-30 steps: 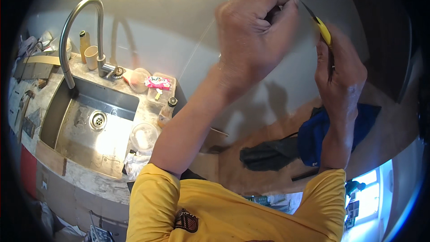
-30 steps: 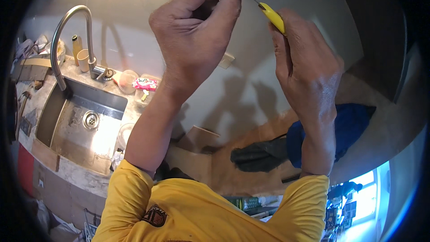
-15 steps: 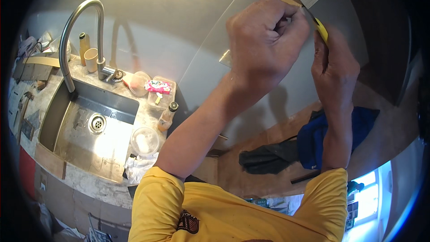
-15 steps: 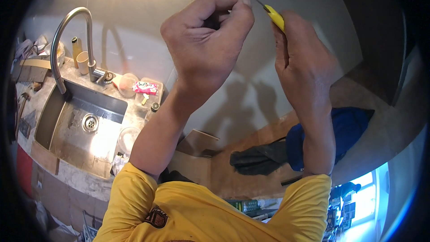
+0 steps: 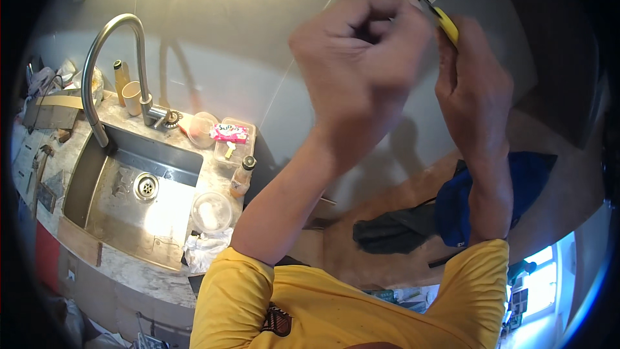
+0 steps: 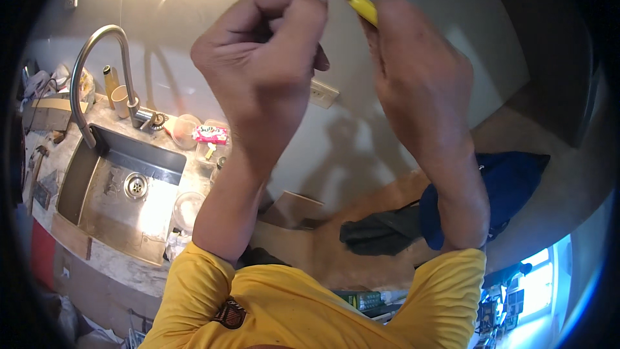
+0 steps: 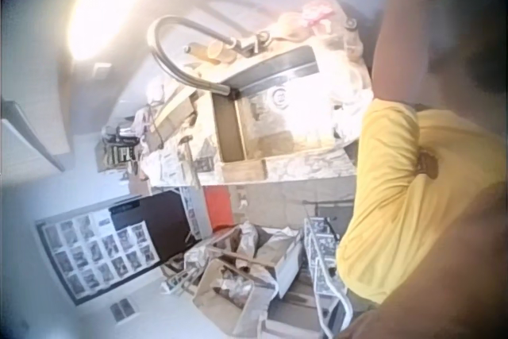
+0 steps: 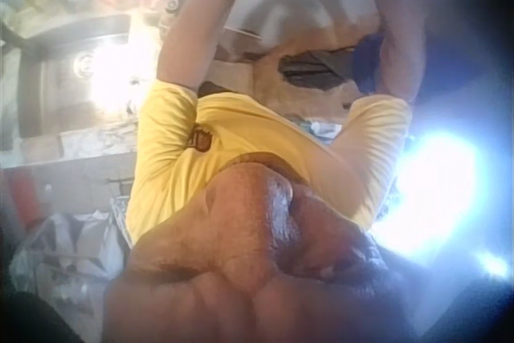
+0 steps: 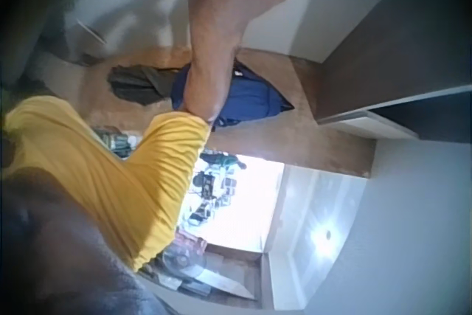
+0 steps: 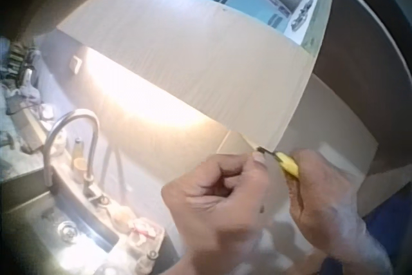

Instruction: The person applies glue to the edge of a cabinet door, then uses a utility knife to trim a strip of material from the door's edge. They then use a sanding block to smooth the edge of the cabinet door.

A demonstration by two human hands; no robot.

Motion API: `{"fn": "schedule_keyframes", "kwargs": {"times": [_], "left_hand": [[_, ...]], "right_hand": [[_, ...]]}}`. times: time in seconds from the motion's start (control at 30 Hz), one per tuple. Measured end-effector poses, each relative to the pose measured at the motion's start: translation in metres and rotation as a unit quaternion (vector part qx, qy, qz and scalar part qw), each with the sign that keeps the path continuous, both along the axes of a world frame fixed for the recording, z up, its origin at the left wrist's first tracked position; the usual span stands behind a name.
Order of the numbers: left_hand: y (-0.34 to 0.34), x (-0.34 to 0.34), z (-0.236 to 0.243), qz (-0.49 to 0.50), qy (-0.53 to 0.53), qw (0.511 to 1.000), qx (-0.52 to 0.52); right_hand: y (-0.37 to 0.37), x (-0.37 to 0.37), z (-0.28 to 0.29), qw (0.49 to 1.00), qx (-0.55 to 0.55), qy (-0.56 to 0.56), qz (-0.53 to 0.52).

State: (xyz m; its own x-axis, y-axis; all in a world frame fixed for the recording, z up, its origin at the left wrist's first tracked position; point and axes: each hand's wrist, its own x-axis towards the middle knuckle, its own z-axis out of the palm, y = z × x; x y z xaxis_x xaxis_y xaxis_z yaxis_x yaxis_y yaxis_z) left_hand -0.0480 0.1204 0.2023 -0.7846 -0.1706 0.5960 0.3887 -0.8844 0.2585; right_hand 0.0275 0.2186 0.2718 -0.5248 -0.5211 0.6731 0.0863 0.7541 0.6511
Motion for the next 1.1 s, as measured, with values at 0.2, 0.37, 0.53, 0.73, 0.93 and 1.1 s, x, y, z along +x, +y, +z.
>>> {"fn": "schedule_keyframes", "kwargs": {"times": [0.2,0.37,0.53,0.73,0.93,1.1], "left_hand": [[-0.018,-0.001,0.003,-0.054,0.018,0.998,0.020],[-0.031,0.003,0.010,-0.127,0.001,0.991,-0.053],[-0.022,-0.005,0.005,-0.169,0.008,0.985,-0.031],[-0.010,-0.007,0.001,-0.057,0.009,0.998,-0.006],[-0.007,-0.013,-0.003,0.111,0.052,0.992,-0.023],[-0.008,-0.019,-0.004,0.100,0.079,0.992,-0.023]], "right_hand": [[0.009,-0.015,0.001,0.999,-0.025,-0.005,0.033],[0.014,-0.003,0.011,0.988,0.114,0.034,0.096],[0.003,0.020,-0.010,0.996,0.021,0.028,0.082],[-0.002,0.029,-0.009,0.998,-0.059,0.014,0.025],[-0.003,0.023,-0.008,0.998,-0.002,0.017,0.054],[0.001,0.011,-0.005,0.999,0.015,0.035,0.029]]}}
